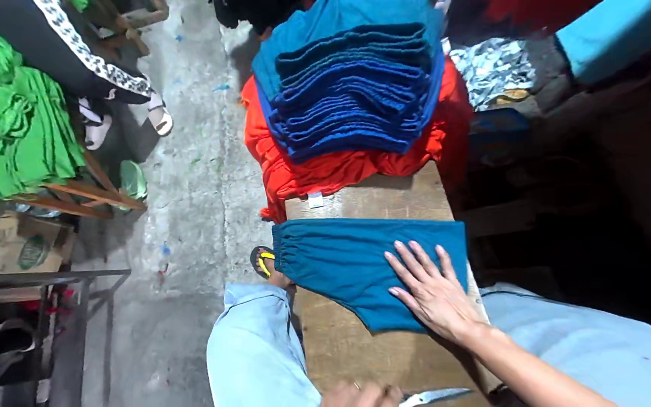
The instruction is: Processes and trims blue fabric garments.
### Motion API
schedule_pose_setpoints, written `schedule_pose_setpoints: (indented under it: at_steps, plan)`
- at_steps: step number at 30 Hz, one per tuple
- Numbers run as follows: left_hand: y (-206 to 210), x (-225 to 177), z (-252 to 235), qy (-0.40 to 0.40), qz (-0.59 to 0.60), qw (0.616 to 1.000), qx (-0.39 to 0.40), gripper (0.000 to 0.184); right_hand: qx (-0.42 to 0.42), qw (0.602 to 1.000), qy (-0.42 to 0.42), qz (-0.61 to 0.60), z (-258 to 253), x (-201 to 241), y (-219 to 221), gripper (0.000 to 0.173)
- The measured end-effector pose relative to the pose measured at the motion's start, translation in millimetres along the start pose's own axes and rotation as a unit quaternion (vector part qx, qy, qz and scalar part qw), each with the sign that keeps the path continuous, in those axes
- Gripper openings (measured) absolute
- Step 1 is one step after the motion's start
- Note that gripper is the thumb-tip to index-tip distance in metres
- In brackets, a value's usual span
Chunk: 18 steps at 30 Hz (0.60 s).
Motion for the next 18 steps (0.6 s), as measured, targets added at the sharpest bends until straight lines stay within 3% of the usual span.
schedule_pose_setpoints:
  at_steps: [5,8,10,12,14,16,18]
  plan:
    - [-67,124,-39,-0.179,0.037,0.953,-0.243,0.027,-0.011,0.998,0.049,0.037,55,-6,-6,0.072]
    - [-78,186,-59,-0.323,0.181,0.9,-0.232,0.04,-0.032,0.997,0.065,-0.006,57,-10,-15,0.07]
    - [-74,208,-72,-0.376,0.267,0.866,-0.194,0.046,-0.065,0.989,0.12,-0.063,50,-23,-33,0.07]
    - [-66,213,-80,-0.387,0.298,0.856,-0.168,0.045,-0.053,0.957,0.246,-0.146,44,-48,-49,0.075]
    - [-64,211,-85,-0.384,0.285,0.861,-0.173,0.037,-0.03,0.883,0.386,-0.265,42,-75,-51,0.077]
    - [-63,208,-88,-0.382,0.255,0.868,-0.188,0.032,-0.021,0.815,0.464,-0.347,41,-90,-41,0.061]
    - [-63,205,-88,-0.366,0.206,0.885,-0.202,0.036,-0.011,0.805,0.474,-0.358,39,-91,-35,0.043]
Point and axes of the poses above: each hand's wrist, its own z-axis away from the middle knuckle, its own y-axis out of the palm, x = y × z, the point moved 6 cm from there along -z, towards the middle knuckle, and after that the axes turned 3 degrees about x, right-handed, at the moved point
